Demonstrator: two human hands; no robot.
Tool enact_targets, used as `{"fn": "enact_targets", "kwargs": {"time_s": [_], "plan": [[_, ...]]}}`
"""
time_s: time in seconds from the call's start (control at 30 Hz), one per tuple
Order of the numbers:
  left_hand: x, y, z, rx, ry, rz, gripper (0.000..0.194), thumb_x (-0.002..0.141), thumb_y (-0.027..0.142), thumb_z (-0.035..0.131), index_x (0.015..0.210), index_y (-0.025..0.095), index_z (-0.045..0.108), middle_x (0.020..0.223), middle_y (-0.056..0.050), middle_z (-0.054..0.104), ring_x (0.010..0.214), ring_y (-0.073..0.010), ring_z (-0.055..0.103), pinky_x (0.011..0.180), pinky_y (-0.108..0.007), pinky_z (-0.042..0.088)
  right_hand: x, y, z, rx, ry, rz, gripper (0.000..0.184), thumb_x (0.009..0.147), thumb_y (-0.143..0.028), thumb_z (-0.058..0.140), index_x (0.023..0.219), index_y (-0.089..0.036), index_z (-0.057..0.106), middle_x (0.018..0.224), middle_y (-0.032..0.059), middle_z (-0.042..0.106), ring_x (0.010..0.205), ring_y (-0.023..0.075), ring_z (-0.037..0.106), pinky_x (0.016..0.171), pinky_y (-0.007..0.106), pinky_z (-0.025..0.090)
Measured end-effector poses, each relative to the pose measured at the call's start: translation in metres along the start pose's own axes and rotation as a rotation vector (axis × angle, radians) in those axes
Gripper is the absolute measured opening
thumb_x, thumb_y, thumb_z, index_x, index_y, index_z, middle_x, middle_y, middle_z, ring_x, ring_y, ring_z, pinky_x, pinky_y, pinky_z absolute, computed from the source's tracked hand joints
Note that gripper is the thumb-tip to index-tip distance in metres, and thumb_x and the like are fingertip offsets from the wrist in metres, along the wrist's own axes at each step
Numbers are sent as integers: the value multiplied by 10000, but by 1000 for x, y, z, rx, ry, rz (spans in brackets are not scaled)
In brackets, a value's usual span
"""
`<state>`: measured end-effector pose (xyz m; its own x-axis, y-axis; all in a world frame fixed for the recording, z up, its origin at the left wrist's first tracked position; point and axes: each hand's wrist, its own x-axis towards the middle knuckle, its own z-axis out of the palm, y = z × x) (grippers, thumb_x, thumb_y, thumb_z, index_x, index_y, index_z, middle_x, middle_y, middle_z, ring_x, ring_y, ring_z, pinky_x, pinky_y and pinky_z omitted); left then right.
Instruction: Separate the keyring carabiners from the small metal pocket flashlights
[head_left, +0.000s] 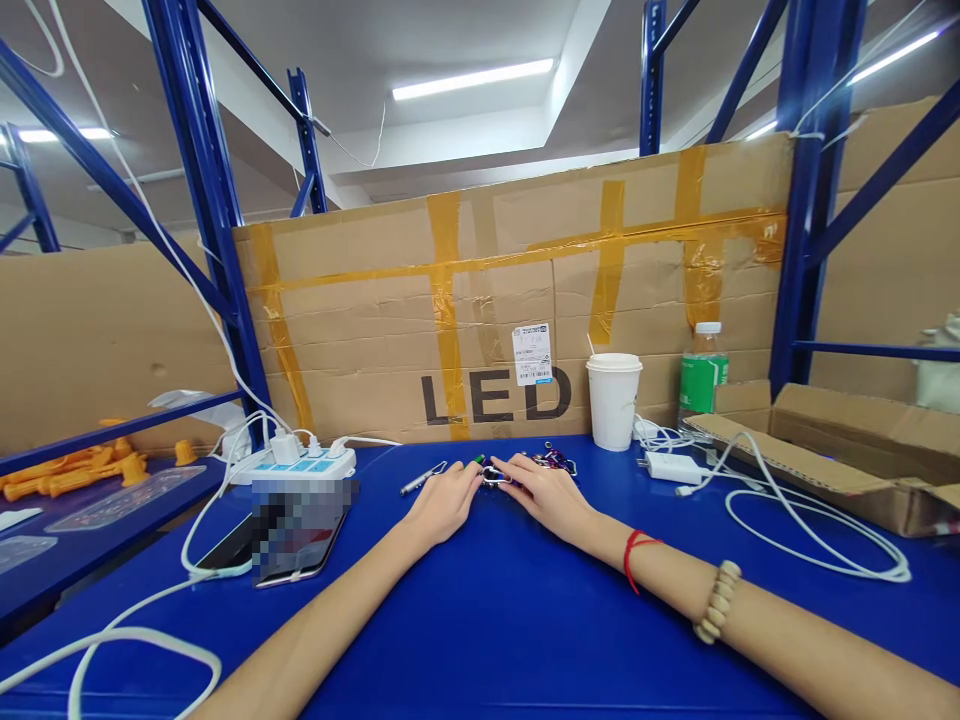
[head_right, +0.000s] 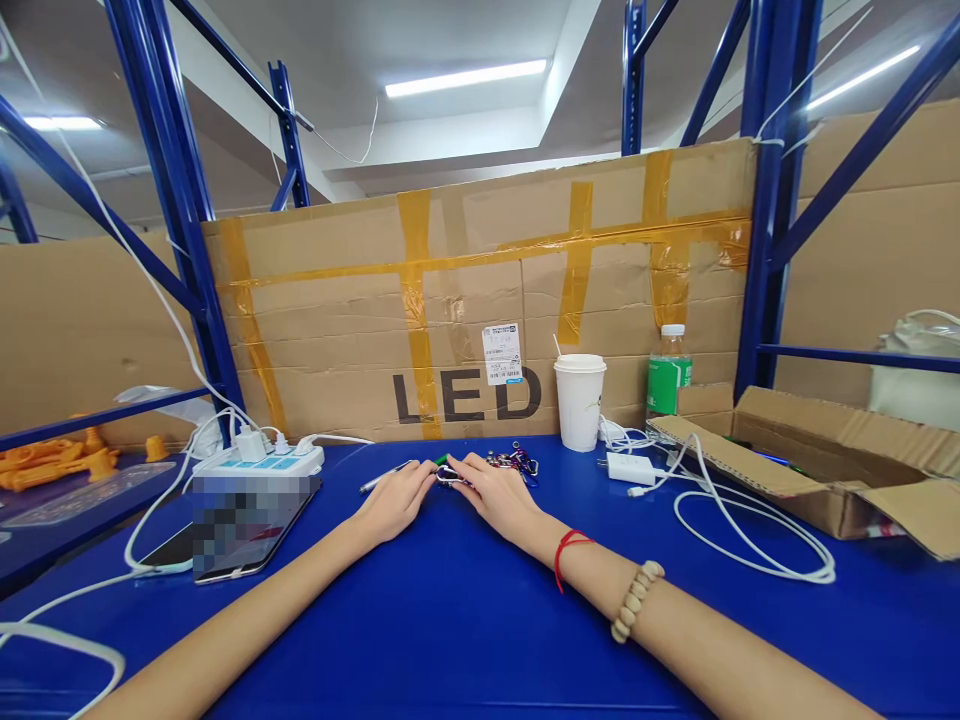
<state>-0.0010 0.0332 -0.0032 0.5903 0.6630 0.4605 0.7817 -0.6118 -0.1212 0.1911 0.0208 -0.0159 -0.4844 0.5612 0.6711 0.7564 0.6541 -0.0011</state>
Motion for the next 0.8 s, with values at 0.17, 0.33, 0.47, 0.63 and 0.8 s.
{"fn": "enact_targets", "kwargs": {"time_s": [0.17,0.33,0.47,0.63,0.8], "plan": [[-1,1,-2,-63,-46,-13,322,927,359,162,982,192,432,864,-45,620,780,-192,603,640,-276,436,1,-3,-4,45,-22,-10,337,919,-295,297,1116,-216,560,947,44,613,782,140,601,633,229,469],[-1,3,-3,-52,-107,8,319,910,428,224,1000,193,419,892,-51,652,793,-215,624,628,-283,443,2,-8,-7,159,-34,60,301,914,-276,313,893,-196,602,882,31,608,773,123,582,701,233,443],[-1,4,-4,-43,-78,28,309,928,359,183,1027,190,421,939,-60,648,830,-208,624,663,-289,451,3,-10,-8,188,-45,107,340,915,-290,301,777,-185,594,833,25,596,715,116,568,681,238,430],[-1,7,-8,-43,-55,7,311,932,291,163,980,175,448,898,-63,648,802,-192,624,655,-278,453,1,-9,-7,186,-29,80,293,898,-347,357,1023,-211,583,850,22,616,652,109,568,602,224,430],[0,6,-6,1,-80,1,317,927,276,182,982,154,468,851,-79,659,767,-205,633,643,-287,456,-1,-9,-5,48,7,-52,350,896,-356,357,1145,-203,550,942,59,635,728,141,608,585,227,443]]}}
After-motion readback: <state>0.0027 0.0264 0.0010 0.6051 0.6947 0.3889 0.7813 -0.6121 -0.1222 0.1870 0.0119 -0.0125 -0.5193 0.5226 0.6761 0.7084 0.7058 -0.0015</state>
